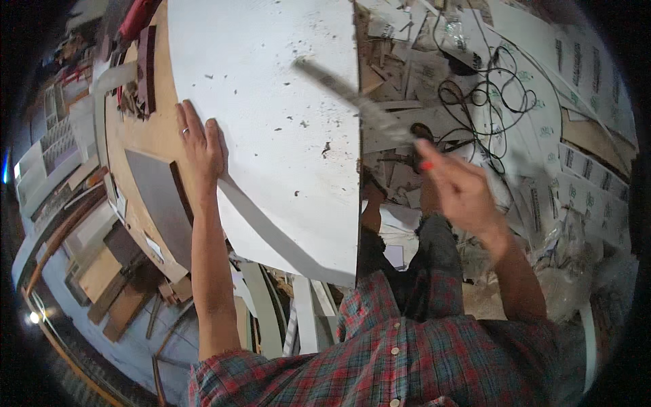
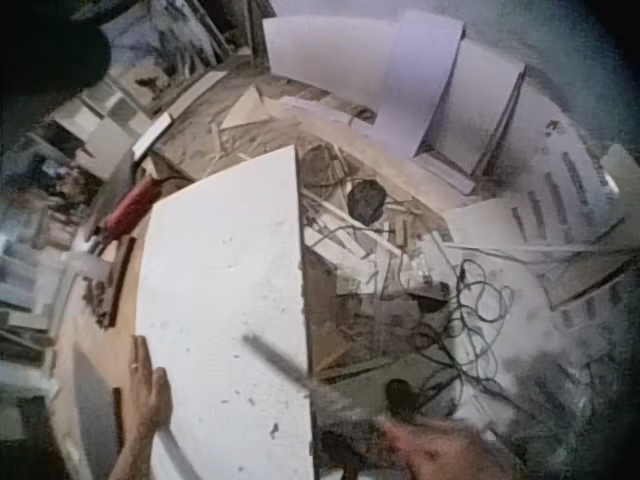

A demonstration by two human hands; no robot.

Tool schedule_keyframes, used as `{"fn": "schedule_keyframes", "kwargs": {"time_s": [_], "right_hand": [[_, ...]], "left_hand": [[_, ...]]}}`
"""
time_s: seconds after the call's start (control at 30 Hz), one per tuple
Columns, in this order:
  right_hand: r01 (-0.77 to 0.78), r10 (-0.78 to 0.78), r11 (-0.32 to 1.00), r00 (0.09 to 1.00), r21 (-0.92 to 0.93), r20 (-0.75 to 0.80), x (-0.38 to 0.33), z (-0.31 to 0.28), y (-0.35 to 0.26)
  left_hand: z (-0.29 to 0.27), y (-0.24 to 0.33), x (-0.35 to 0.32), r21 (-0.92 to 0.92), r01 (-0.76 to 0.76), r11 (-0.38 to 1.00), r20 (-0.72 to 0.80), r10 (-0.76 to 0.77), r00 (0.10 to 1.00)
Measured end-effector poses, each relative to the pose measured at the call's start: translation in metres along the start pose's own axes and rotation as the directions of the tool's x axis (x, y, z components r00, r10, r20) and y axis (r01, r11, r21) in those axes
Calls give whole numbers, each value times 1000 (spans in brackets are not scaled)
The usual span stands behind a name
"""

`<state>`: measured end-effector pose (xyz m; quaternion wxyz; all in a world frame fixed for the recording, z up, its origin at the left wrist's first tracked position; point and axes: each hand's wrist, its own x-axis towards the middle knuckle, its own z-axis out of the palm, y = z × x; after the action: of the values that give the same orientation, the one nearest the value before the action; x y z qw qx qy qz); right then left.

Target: The person sands the edge of a white laminate board using a hand sander, then wipes the dust away from the edge with a hand.

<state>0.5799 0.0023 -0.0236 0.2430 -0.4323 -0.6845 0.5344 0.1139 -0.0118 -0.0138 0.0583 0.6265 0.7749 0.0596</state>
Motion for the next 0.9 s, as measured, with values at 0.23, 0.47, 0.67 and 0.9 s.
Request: {"fn": "schedule_keyframes", "kwargs": {"time_s": [0.23,0.47,0.67,0.9], "right_hand": [[147,-111,985,939,-86,326,3,-1,11],[138,-171,941,982,-311,-83,137,-79,9],[199,-179,976,965,-92,192,99,-52,42],[-239,206,929,968,281,143,17,-65,34]], "left_hand": [[0,-1,-1,-41,0,999,-13,0,1000],[-2,2,0,-54,-18,998,-31,17,999],[0,-9,0,-89,-36,995,-63,30,998],[9,90,0,-70,52,996,12,-51,999]]}}
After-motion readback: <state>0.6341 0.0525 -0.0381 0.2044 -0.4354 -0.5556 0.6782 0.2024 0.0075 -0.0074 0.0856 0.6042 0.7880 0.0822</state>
